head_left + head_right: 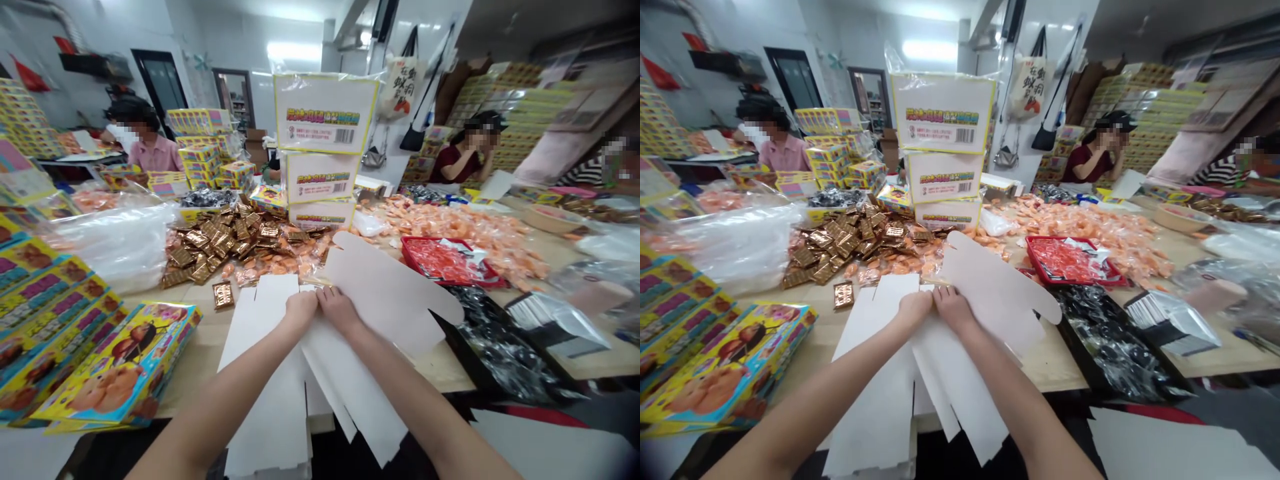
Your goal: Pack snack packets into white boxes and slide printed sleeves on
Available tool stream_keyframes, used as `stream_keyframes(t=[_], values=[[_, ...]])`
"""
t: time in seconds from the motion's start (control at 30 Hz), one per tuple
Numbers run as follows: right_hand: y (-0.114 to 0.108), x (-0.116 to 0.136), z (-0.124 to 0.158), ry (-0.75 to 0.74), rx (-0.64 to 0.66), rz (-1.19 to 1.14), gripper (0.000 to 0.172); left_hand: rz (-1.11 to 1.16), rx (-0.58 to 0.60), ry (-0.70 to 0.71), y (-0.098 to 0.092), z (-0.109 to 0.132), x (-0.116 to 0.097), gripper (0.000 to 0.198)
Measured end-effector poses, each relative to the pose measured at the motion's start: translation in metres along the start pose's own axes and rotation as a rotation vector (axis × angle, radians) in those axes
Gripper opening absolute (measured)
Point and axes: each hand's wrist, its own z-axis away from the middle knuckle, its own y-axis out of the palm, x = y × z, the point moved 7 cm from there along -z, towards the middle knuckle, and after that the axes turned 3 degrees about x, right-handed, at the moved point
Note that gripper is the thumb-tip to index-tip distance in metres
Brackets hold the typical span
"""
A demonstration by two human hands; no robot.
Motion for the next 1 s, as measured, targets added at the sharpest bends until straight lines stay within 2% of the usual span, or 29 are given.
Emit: stream_keyframes(t=[0.07, 0.13, 0.2, 0.23, 0.27, 0.3, 0.33, 0.4, 0.43, 0.47, 0.53, 0.6, 0.67, 0.7, 0.73, 0.8, 0.83, 0.87, 0.93, 1.0], values=[[-0.002, 0.001, -0.005, 0.012, -0.014, -0.031, 0.036, 0.023, 0.016, 0.004, -0.016, 0.003, 0.010, 0.029], [-0.007, 0.003, 0.000, 0.038, -0.043, -0.063, 0.044, 0.054, -0.007, 0.019, -0.036, 0.020, 0.019, 0.030], [-0.013, 0.005, 0.021, 0.102, -0.108, -0.139, 0.061, 0.081, -0.078, 0.030, -0.050, 0.055, 0.024, 0.032], [-0.015, 0.005, 0.038, 0.139, -0.145, -0.210, 0.069, 0.099, -0.126, 0.040, -0.049, 0.078, 0.022, 0.032], [-0.015, 0.005, 0.058, 0.178, -0.176, -0.295, 0.071, 0.114, -0.146, 0.061, -0.042, 0.101, 0.016, 0.032], [-0.014, 0.003, 0.079, 0.211, -0.195, -0.389, 0.066, 0.147, -0.139, 0.122, -0.027, 0.124, 0.004, 0.035], [-0.013, 0.001, 0.101, 0.240, -0.197, -0.464, 0.056, 0.209, -0.135, 0.255, -0.009, 0.144, -0.015, 0.045], [-0.013, -0.009, 0.140, 0.308, -0.173, -0.609, 0.040, 0.171, -0.185, 0.419, 0.027, 0.171, -0.050, 0.066], [-0.014, -0.016, 0.158, 0.347, -0.146, -0.692, 0.037, 0.109, -0.211, 0.471, 0.044, 0.177, -0.066, 0.061], [-0.018, -0.024, 0.174, 0.380, -0.102, -0.789, 0.037, 0.052, -0.231, 0.497, 0.057, 0.178, -0.077, 0.045], [-0.029, -0.036, 0.202, 0.379, 0.066, -0.964, 0.037, -0.013, -0.254, 0.510, 0.069, 0.173, -0.088, 0.012], [-0.043, -0.040, 0.229, 0.324, 0.332, -1.043, 0.032, 0.012, -0.270, 0.469, 0.065, 0.167, -0.080, 0.017], [-0.056, -0.046, 0.250, 0.335, 0.522, -1.005, 0.031, 0.083, -0.281, 0.353, 0.057, 0.165, -0.059, 0.021], [-0.062, -0.053, 0.254, 0.386, 0.534, -0.949, 0.031, 0.118, -0.283, 0.279, 0.054, 0.166, -0.046, 0.019], [-0.066, -0.059, 0.253, 0.448, 0.491, -0.880, 0.032, 0.147, -0.280, 0.210, 0.054, 0.167, -0.035, 0.016], [-0.070, -0.064, 0.236, 0.500, 0.315, -0.770, 0.051, 0.167, -0.268, 0.132, 0.058, 0.169, -0.020, 0.019], [-0.069, -0.060, 0.221, 0.477, 0.231, -0.760, 0.061, 0.161, -0.259, 0.137, 0.061, 0.169, -0.018, 0.023], [-0.064, -0.055, 0.206, 0.450, 0.166, -0.784, 0.064, 0.149, -0.246, 0.167, 0.064, 0.170, -0.018, 0.025], [-0.051, -0.046, 0.182, 0.470, 0.055, -0.885, 0.055, 0.123, -0.212, 0.254, 0.070, 0.173, -0.023, 0.028], [-0.033, -0.040, 0.171, 0.596, -0.016, -1.022, 0.055, 0.087, -0.194, 0.316, 0.075, 0.181, -0.031, 0.037]])
